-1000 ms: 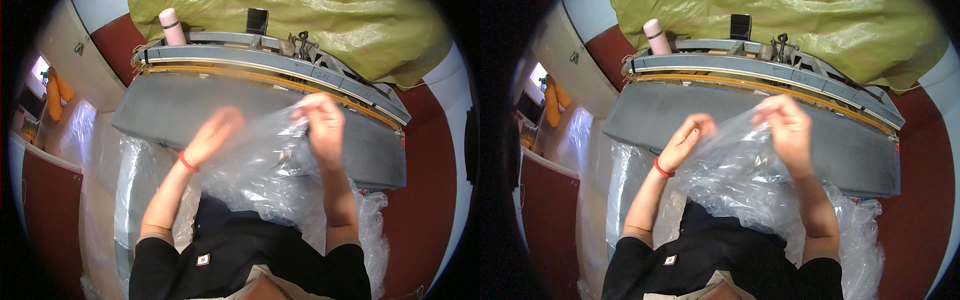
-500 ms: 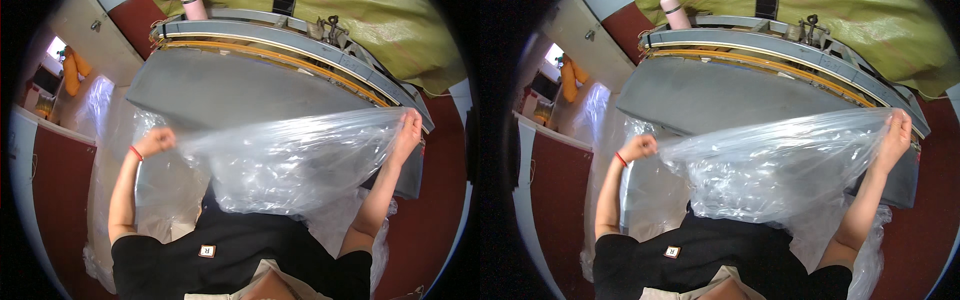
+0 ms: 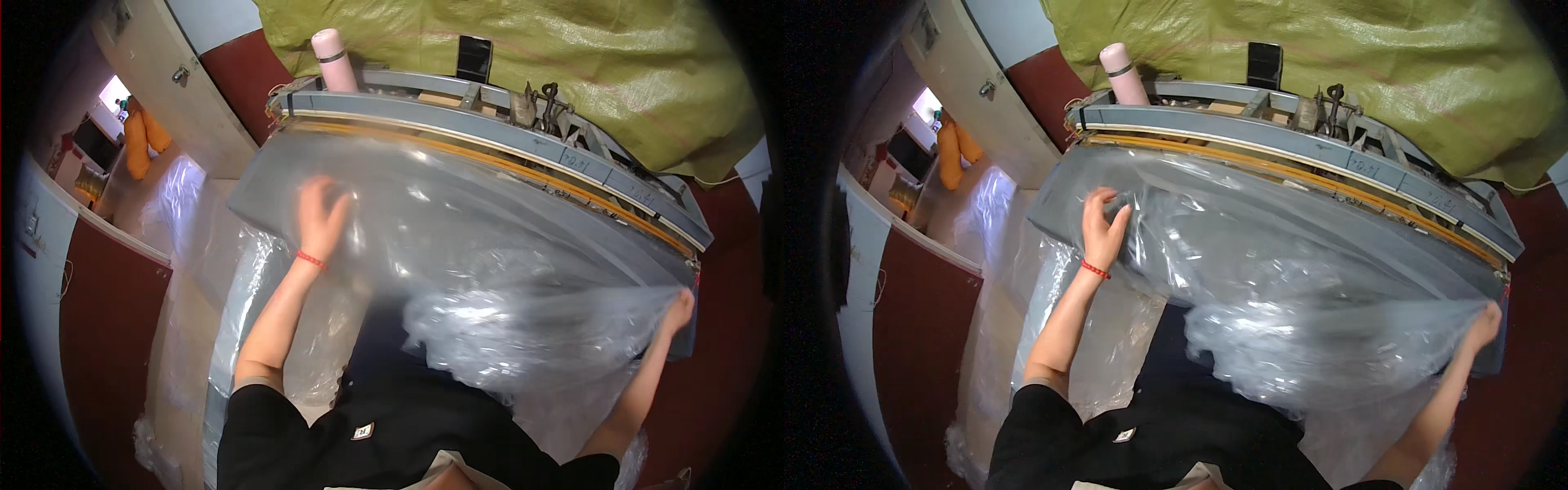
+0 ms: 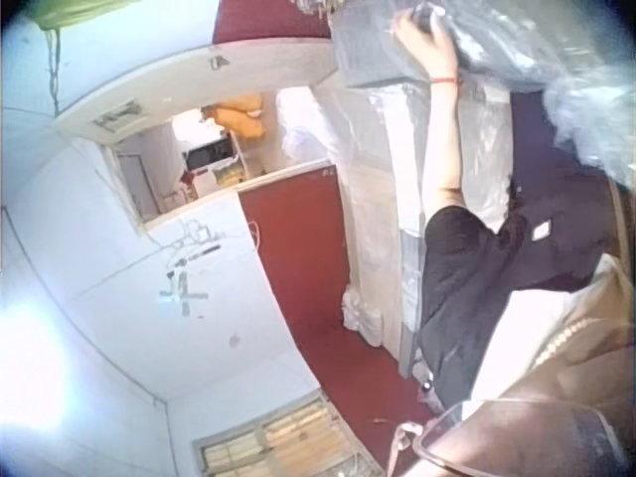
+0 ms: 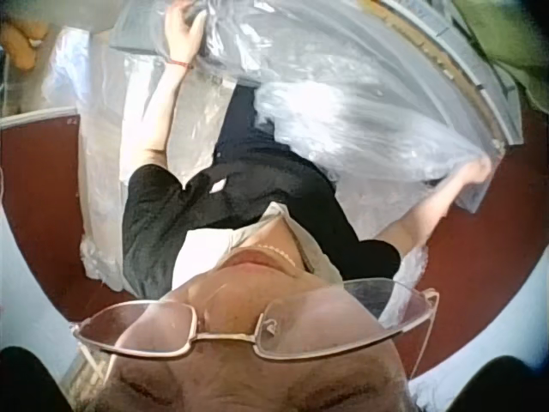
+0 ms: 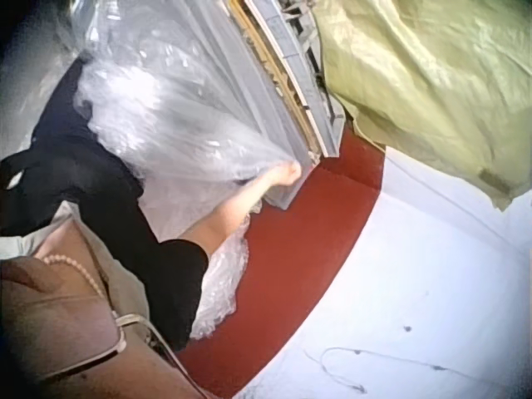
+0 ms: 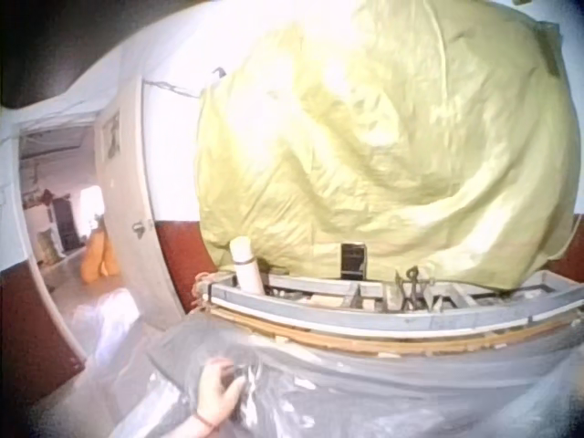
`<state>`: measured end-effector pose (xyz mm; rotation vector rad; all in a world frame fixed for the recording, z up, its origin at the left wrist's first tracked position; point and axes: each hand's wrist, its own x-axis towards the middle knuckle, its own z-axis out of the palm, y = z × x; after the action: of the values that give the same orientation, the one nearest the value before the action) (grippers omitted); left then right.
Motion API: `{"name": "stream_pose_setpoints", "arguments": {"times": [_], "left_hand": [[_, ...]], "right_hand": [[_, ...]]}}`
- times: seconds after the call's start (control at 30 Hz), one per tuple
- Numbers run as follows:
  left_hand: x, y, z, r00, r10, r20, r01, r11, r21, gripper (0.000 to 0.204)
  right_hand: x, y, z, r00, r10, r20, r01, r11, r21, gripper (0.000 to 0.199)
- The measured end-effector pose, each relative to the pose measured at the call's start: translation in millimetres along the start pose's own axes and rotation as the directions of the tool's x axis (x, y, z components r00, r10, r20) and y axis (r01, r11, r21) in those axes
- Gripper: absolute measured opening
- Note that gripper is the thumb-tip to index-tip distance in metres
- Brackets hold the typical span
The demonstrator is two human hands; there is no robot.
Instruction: Manually spreading out and arranging plastic packaging material over a product base or workbench for preparation.
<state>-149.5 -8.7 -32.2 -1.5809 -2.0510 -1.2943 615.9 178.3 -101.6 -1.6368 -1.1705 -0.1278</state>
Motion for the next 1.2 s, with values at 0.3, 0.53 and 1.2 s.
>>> {"name": "stream_pose_setpoints", "arguments": {"times": [0.3,0.53,1.2], "left_hand": [[-7.5,-5.4,-7.6,0.993,0.1,-0.061,-0.071,0.929,0.364,0.069],[-3.0,-32.1,-24.6,0.912,-0.21,0.353,0.101,0.948,0.302,0.025],[142.1,-182.7,-158.4,0.818,-0.463,0.341,0.398,0.884,0.245,0.023]], "right_hand": [[49.9,129.8,-175.1,0.952,0.246,-0.182,-0.292,0.91,-0.294,0.044],[76.8,139.4,-202.4,0.905,0.294,-0.307,-0.397,0.844,-0.362,0.046],[180.2,73.9,-194.1,0.989,-0.138,-0.056,0.087,0.84,-0.535,0.038]]}}
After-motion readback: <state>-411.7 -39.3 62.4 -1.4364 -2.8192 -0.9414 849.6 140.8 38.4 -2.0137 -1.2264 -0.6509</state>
